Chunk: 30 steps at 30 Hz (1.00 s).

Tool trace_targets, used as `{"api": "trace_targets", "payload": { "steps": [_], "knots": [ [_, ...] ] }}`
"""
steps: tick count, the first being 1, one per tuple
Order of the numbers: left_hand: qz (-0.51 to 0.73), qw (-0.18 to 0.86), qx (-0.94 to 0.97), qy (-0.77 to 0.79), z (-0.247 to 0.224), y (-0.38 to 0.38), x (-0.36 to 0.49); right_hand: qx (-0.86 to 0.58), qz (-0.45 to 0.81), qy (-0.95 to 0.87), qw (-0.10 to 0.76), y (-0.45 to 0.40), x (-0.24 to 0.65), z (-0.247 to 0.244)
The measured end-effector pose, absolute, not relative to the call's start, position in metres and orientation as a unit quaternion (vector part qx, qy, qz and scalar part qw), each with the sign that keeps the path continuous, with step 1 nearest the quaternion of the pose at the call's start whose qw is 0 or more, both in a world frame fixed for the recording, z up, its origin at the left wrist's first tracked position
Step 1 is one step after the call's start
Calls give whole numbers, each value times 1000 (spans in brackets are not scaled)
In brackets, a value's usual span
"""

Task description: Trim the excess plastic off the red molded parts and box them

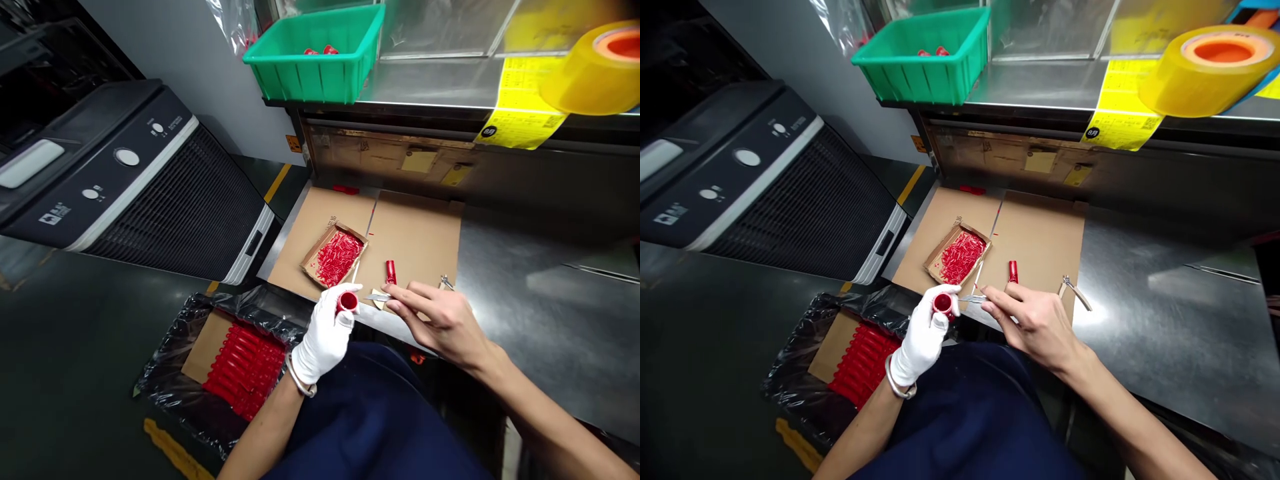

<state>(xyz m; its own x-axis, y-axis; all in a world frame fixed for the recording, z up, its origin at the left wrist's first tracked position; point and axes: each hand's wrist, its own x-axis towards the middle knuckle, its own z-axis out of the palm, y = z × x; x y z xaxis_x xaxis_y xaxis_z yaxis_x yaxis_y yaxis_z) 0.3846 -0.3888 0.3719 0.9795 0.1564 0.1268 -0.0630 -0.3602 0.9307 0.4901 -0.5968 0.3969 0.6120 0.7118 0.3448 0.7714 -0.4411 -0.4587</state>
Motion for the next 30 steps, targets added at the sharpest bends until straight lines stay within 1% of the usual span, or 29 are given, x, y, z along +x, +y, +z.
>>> {"api": "trace_targets", "payload": {
  "steps": [5, 13, 21, 30],
  "knots": [
    [84, 579, 811, 14, 371, -388, 385, -846, -111, -465, 236, -596, 487, 402],
    [76, 584, 808, 0, 369, -386, 384, -844, -135, -483, 187, -590, 489, 405],
    [94, 541, 836, 5, 366, -388, 384, -859, -104, -461, 198, -588, 486, 406],
    [156, 459, 875, 15, 366, -391, 389, -868, -80, -437, 223, -587, 482, 399]
  ]
}}
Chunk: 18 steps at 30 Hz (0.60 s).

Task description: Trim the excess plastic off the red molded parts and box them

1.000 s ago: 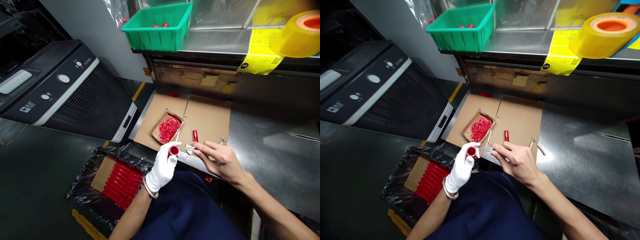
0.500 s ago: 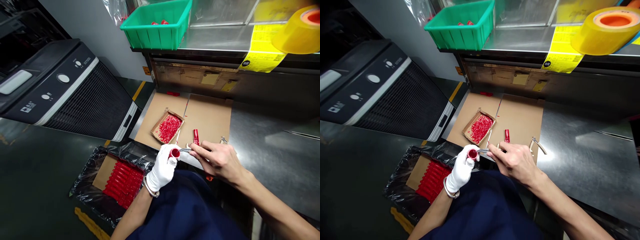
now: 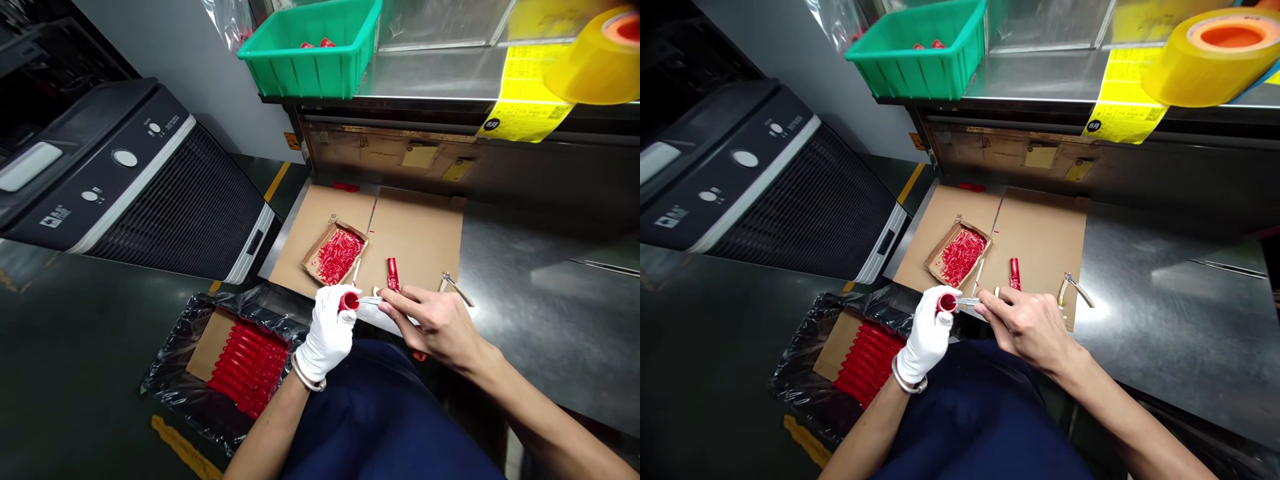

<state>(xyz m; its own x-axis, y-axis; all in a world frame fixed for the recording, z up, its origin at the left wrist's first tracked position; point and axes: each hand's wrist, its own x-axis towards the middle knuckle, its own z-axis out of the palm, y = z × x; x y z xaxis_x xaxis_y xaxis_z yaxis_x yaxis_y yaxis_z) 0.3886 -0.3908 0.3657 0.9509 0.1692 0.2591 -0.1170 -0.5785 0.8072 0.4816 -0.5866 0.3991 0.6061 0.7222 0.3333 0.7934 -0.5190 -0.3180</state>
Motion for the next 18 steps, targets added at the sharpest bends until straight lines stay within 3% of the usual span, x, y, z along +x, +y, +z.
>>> {"api": "trace_targets", "payload": {
  "steps": [8, 13, 18],
  "knots": [
    [160, 466, 869, 40, 362, -390, 391, -863, -2, -421, 278, -586, 478, 396],
    [134, 504, 851, 60, 364, -390, 392, -832, 172, -295, 438, -590, 488, 397],
    [149, 445, 883, 29, 361, -397, 394, -743, 332, -190, 550, -563, 481, 393]
  ]
}}
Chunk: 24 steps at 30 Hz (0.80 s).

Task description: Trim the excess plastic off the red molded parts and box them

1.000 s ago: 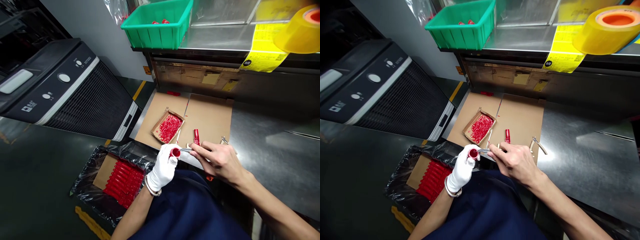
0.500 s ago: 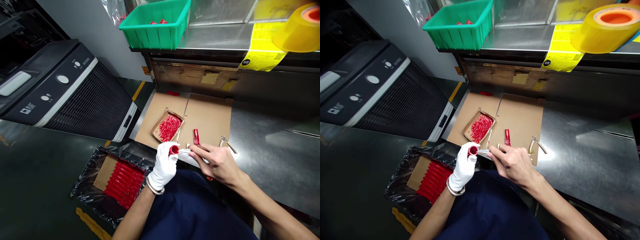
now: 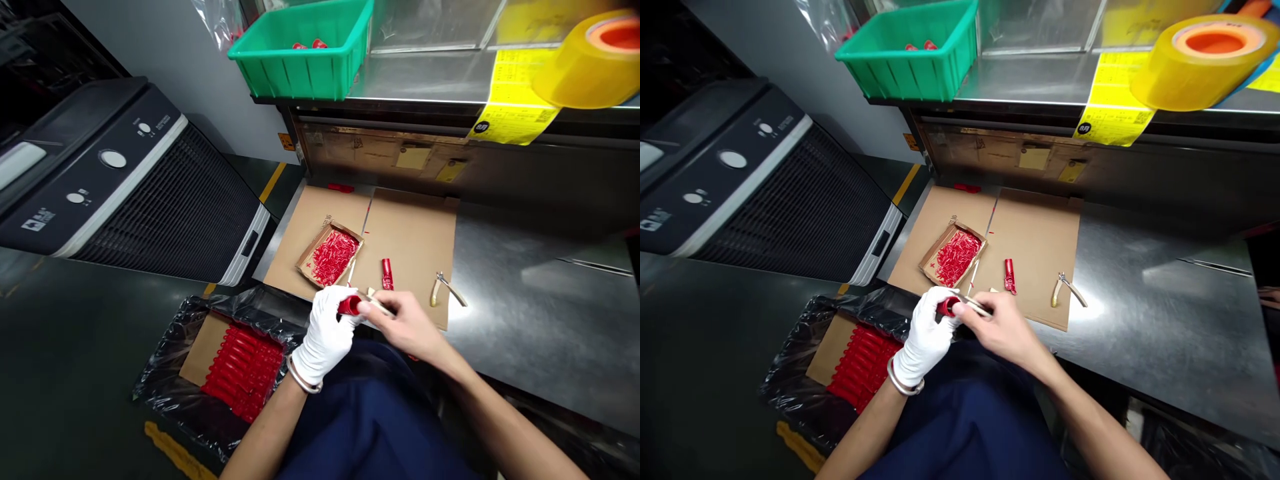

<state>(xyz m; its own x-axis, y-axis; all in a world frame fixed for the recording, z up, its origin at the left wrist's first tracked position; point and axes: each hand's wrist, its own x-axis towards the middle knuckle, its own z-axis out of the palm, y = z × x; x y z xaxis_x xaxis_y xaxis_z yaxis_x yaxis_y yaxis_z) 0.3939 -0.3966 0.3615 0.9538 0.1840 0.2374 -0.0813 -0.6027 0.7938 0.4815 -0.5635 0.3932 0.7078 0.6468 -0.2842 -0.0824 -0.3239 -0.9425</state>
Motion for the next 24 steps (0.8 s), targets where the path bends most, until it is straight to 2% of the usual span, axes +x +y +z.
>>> {"api": "trace_targets", "payload": {
  "steps": [3, 5, 8, 10, 16, 21, 24],
  "knots": [
    [98, 428, 898, 3, 363, -397, 395, -693, 388, -209, 571, -556, 476, 381],
    [-11, 460, 887, -14, 365, -397, 396, -679, 423, -218, 559, -565, 476, 363],
    [-177, 508, 843, 7, 361, -400, 395, -691, 462, -193, 522, -592, 480, 317],
    [-211, 540, 813, 63, 353, -405, 393, -743, 440, -129, 487, -612, 487, 278],
    [-102, 733, 639, 207, 334, -408, 391, -905, 266, 69, 324, -656, 512, 183],
    [6, 848, 444, 288, 334, -399, 394, -947, 189, 93, 244, -662, 519, 154],
    [44, 867, 373, 327, 336, -391, 393, -959, 165, 96, 210, -661, 523, 147]
  ]
}}
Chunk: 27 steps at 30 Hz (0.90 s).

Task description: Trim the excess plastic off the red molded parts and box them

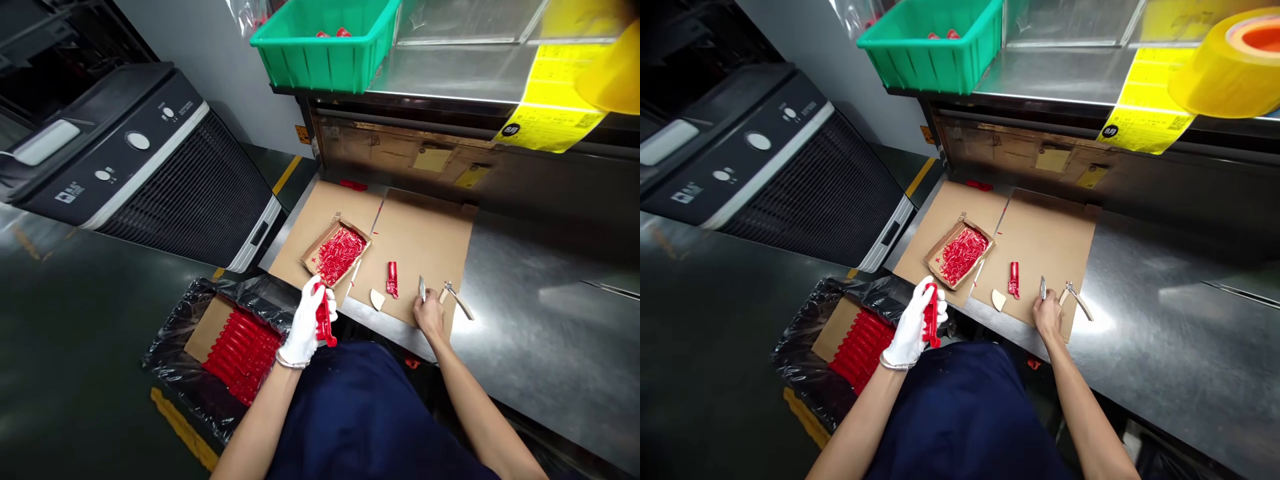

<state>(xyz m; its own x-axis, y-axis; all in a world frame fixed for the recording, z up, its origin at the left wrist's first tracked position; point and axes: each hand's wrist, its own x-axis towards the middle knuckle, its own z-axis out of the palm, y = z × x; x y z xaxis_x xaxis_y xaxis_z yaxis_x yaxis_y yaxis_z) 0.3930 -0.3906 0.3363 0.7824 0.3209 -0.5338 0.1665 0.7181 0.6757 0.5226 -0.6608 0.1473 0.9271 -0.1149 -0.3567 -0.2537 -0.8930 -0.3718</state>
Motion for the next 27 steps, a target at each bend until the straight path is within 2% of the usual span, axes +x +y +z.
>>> {"api": "trace_targets", "payload": {
  "steps": [4, 8, 16, 19, 23, 24, 27],
  "knots": [
    [75, 865, 356, 345, 342, -375, 389, -971, 144, 80, 174, -660, 527, 148],
    [22, 864, 338, 372, 343, -366, 388, -982, 111, 10, 151, -639, 517, 155],
    [-8, 913, 260, 314, 346, -376, 389, -936, 129, -247, 214, -576, 476, 176],
    [-19, 922, 246, 300, 350, -377, 388, -897, 115, -327, 276, -567, 479, 219],
    [-37, 913, 258, 315, 353, -382, 393, -788, 93, -495, 354, -548, 473, 305],
    [-38, 906, 277, 318, 355, -383, 396, -730, 76, -564, 379, -543, 469, 324],
    [-23, 880, 355, 315, 363, -386, 400, -671, -11, -601, 435, -528, 459, 362]
  ]
}}
